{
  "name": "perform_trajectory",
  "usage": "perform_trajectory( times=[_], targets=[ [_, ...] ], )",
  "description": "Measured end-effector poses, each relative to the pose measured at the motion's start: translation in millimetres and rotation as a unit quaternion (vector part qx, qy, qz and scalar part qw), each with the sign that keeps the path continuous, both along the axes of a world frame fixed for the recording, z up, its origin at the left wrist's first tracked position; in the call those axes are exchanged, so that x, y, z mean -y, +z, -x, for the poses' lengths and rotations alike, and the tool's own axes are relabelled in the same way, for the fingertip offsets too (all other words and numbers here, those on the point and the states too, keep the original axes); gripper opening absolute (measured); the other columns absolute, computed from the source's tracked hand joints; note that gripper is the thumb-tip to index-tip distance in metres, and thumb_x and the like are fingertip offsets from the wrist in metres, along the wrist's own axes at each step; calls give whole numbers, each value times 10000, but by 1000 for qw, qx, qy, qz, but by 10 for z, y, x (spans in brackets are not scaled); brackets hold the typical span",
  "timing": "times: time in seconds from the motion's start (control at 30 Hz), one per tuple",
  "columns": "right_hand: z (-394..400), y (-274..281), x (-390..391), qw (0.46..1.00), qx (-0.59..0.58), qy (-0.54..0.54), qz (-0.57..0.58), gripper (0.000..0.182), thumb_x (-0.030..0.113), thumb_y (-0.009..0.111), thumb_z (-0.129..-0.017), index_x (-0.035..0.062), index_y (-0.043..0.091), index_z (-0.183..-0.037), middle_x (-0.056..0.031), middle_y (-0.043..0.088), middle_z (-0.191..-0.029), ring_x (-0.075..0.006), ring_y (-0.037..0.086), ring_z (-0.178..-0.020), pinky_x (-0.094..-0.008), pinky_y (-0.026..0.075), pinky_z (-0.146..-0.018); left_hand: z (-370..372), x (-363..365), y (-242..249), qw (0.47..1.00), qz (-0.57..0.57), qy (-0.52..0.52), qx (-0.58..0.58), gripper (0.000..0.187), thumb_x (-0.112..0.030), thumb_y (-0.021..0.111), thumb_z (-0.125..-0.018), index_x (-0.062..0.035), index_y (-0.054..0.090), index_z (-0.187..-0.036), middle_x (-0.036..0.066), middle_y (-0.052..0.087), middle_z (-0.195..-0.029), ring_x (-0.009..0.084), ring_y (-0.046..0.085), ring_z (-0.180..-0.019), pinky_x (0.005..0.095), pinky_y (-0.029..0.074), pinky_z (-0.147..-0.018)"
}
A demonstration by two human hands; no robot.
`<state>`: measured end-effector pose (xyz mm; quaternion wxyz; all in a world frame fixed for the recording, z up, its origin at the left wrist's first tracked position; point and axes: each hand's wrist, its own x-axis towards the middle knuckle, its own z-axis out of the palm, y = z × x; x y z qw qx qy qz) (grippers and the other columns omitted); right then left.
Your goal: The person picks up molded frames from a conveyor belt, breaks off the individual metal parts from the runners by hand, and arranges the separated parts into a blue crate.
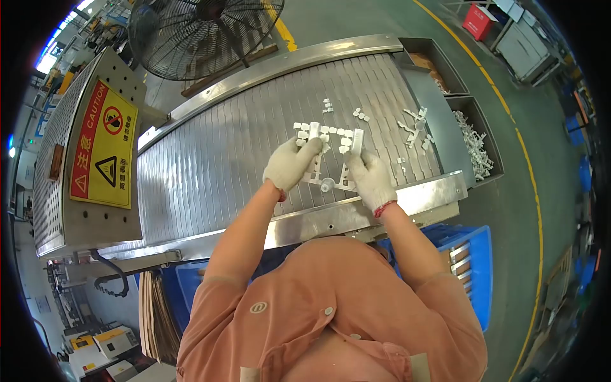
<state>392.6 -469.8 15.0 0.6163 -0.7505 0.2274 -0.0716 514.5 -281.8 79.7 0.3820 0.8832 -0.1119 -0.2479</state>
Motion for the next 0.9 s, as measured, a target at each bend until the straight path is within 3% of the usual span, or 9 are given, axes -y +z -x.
perform_trajectory(
  times=[0.13,0.23,0.33,0.43,0.53,0.63,0.73,0.83,0.9],
  targets=[
    [57,105,-63,996,-4,-19,92,565,508,644,-1103,-44,740,-1036,-192,732,-866,-307,710,-840,-460,553,-808,-7,131,106,997,-48,-46,28,710,-641,627,-1012,18,797,-1213,191,807,-1045,294,768,-968,388,570,-917],
    [39,16,45,999,-1,-19,47,562,507,641,-1100,-44,741,-1042,-181,727,-847,-290,707,-827,-450,553,-805,-201,56,-305,996,66,-30,60,757,-657,590,-1030,19,773,-1317,209,810,-1150,319,779,-1021,408,558,-980],
    [82,-100,132,1000,13,-23,-6,558,505,642,-1098,-40,742,-1037,-175,722,-838,-274,707,-823,-441,549,-801,-257,100,-310,988,98,98,-66,816,-671,536,-1056,17,714,-1458,225,789,-1328,357,768,-1178,425,529,-1082],
    [129,-170,124,997,42,-51,-50,465,412,662,-1108,-39,770,-1133,-30,683,-837,-118,594,-800,-352,504,-735,-226,97,-267,996,50,72,6,929,-697,535,-1049,49,581,-1600,258,739,-1443,340,747,-1269,403,536,-1110],
    [147,-188,235,999,7,-34,3,452,404,666,-1110,-34,774,-1140,-27,671,-828,-109,584,-802,-352,497,-728,-261,85,-389,990,8,32,136,954,-699,534,-1056,62,534,-1632,249,727,-1479,288,744,-1280,403,527,-1140],
    [134,-259,264,998,27,-38,33,551,511,664,-1088,-26,719,-980,-135,662,-774,-213,659,-764,-416,532,-743,-272,130,-288,989,140,-51,-6,836,-632,535,-1104,17,539,-1630,208,724,-1473,311,758,-1258,435,540,-1145],
    [103,-363,300,999,27,4,35,564,518,689,-1080,-27,706,-933,-123,649,-743,-203,629,-732,-417,523,-705,-175,323,-113,952,211,-18,-222,731,-537,601,-1103,92,628,-1475,209,768,-1256,246,788,-1074,389,628,-942],
    [180,-126,347,998,-19,42,35,555,496,726,-1057,-23,674,-868,-123,633,-728,-183,604,-717,-410,515,-681,-212,236,-184,905,258,-28,-336,646,-510,634,-1105,75,665,-1378,176,754,-1143,227,785,-1033,358,638,-877],
    [196,-243,251,999,33,14,-29,545,475,744,-1040,-23,652,-838,-134,633,-721,-183,606,-707,-407,511,-673,-198,219,-261,899,271,-39,-342,701,-566,648,-1075,76,674,-1356,187,772,-1129,253,793,-1024,383,631,-904]
  ],
)
